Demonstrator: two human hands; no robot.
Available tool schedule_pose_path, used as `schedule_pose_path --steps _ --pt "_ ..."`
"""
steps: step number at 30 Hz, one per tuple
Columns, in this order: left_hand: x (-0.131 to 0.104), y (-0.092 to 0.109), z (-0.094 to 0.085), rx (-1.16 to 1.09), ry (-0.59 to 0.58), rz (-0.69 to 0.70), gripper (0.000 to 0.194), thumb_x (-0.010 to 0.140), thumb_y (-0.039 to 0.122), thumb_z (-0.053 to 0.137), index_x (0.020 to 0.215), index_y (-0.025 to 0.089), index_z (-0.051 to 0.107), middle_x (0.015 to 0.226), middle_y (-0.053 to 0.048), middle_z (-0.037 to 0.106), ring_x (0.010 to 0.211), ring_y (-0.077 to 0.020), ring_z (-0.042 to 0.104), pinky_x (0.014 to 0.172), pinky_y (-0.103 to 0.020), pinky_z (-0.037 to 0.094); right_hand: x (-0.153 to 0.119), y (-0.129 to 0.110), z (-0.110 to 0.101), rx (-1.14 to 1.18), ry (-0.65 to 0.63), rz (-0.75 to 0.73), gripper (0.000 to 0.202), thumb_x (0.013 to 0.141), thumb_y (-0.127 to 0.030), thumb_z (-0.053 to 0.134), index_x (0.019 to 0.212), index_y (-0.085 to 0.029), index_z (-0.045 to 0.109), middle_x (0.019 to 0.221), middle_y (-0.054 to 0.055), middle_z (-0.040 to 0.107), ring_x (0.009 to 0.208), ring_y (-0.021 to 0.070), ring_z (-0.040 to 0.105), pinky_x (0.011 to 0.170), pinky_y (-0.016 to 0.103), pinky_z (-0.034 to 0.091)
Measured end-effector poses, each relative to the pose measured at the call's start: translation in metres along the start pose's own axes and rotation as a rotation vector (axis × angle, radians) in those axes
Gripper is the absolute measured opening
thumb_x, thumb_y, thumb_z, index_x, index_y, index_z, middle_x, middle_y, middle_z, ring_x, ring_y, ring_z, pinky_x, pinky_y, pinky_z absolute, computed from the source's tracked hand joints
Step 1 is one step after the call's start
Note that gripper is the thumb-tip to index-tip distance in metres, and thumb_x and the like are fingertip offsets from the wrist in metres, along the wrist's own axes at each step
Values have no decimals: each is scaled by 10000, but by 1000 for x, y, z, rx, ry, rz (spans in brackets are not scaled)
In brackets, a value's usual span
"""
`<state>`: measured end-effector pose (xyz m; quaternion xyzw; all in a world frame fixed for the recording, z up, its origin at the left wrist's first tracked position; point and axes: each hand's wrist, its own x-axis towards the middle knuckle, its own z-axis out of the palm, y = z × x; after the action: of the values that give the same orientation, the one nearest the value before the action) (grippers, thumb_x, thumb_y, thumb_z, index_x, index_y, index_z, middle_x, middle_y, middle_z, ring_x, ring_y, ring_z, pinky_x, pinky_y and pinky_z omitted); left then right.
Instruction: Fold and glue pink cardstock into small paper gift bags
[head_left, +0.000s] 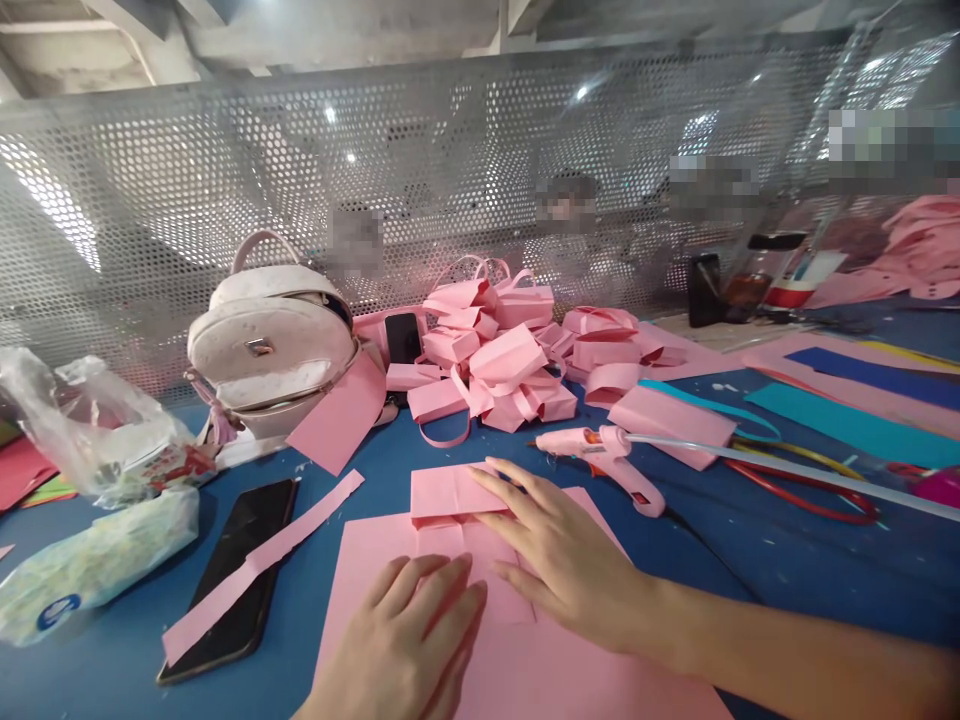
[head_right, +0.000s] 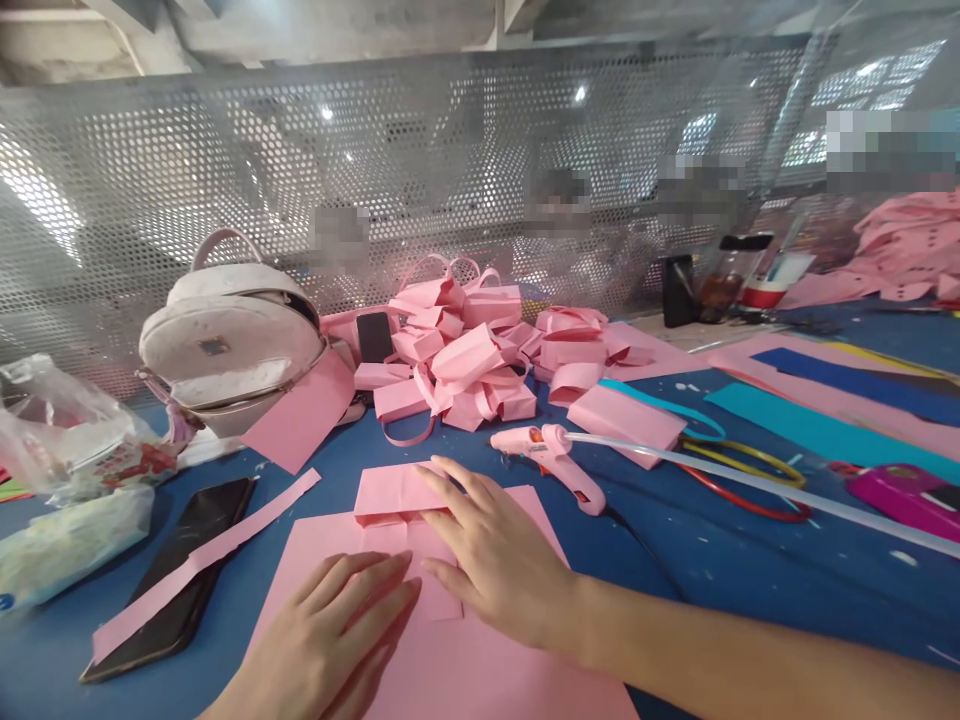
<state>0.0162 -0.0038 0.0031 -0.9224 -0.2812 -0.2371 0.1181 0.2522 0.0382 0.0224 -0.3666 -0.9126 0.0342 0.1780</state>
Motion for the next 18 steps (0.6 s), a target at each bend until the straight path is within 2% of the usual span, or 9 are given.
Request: schedule_pose_path --steps 3,7,11,13,18 --pt "-5 -4 6 9 -4 6 341 911 137 542 1229 137 664 1206 -111 731 1002 -277 697 800 -394 624 -1 1 -1 25 40 -31 324 952 -326 566 1218 -172 667 1537 137 452 1430 331 345 1121 508 399" --pt "-13 -9 12 20 -84 13 376 945 189 559 1315 167 621 1320 -98 676 1082 -267 672 879 -386 607 -5 3 -2 85 135 -102 324 957 -252 489 1233 -200 651 1388 123 575 1299 308 468 1065 485 438" --pt "-19 -13 12 47 -146 28 402 976 241 528 1372 220 588 1394 -64 631 1159 -282 644 979 -470 573 -6 6 0 122 188 -51 300 948 -203 471 1170 -229 670 1234 115 612 1170 294 530 964 464 500" --pt "-22 -15 12 67 -173 31 430 986 259 512 1414 235 551 1448 -60 586 1233 -294 608 1015 -510 547 -5 8 2 115 199 -19 324 930 -181 480 1197 -221 658 1269 131 584 1197 307 512 966 484 505" --pt "-24 -14 15 56 -200 45 468 994 247 475 1458 196 499 1503 -101 523 1338 -290 536 1033 -473 539 -2 10 3 148 120 15 386 916 -122 465 1261 -194 624 1449 148 492 1366 305 412 1075 510 461"
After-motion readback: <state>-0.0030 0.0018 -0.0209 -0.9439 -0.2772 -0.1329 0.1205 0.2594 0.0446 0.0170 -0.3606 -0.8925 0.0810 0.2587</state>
